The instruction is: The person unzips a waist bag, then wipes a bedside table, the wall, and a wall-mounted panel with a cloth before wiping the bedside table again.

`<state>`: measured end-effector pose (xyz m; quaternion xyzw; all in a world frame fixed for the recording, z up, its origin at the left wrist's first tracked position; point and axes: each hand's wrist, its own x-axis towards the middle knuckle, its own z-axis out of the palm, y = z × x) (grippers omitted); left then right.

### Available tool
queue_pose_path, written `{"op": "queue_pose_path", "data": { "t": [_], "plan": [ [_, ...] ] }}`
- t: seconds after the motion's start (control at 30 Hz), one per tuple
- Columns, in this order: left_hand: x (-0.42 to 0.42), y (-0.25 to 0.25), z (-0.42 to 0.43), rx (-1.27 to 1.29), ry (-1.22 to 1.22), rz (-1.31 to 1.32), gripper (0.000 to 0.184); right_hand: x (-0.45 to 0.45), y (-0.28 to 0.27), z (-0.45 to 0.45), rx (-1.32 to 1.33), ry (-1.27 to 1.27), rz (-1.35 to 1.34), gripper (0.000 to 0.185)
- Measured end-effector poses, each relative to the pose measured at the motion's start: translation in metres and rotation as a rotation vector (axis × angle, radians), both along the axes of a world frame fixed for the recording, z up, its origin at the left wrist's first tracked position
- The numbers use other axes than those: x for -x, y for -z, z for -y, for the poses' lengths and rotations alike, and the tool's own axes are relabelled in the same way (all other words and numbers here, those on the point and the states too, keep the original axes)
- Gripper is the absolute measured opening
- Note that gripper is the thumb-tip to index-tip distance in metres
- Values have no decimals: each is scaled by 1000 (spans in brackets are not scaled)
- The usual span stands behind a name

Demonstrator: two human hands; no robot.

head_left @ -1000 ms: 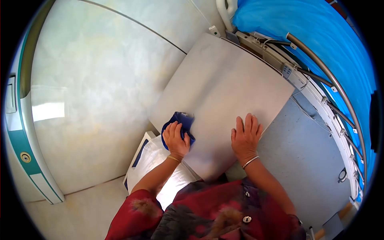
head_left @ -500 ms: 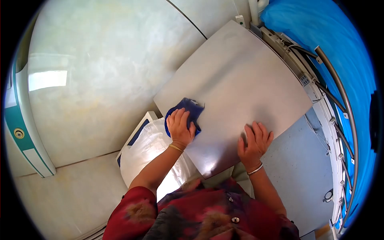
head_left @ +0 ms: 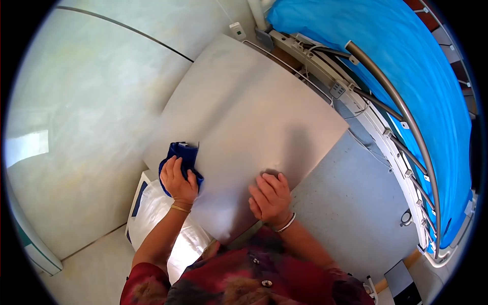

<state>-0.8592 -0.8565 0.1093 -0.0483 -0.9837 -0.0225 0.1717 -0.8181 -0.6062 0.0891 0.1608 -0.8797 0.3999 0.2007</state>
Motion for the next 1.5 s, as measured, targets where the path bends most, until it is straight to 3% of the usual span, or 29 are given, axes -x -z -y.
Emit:
{"op": "queue_pose_path", "data": {
  "t": [0.4,1.0,1.5],
  "plan": [
    [11,0,-35,14,-8,-1,38,7,1,-20,-12,12,-59,23],
    [12,-8,-40,-68,-106,50,40,12,-6,-9,-169,30,58,19],
    [10,-2,-25,-165,9,2,40,6,-3,-1,-236,113,51,21]
  ]
}}
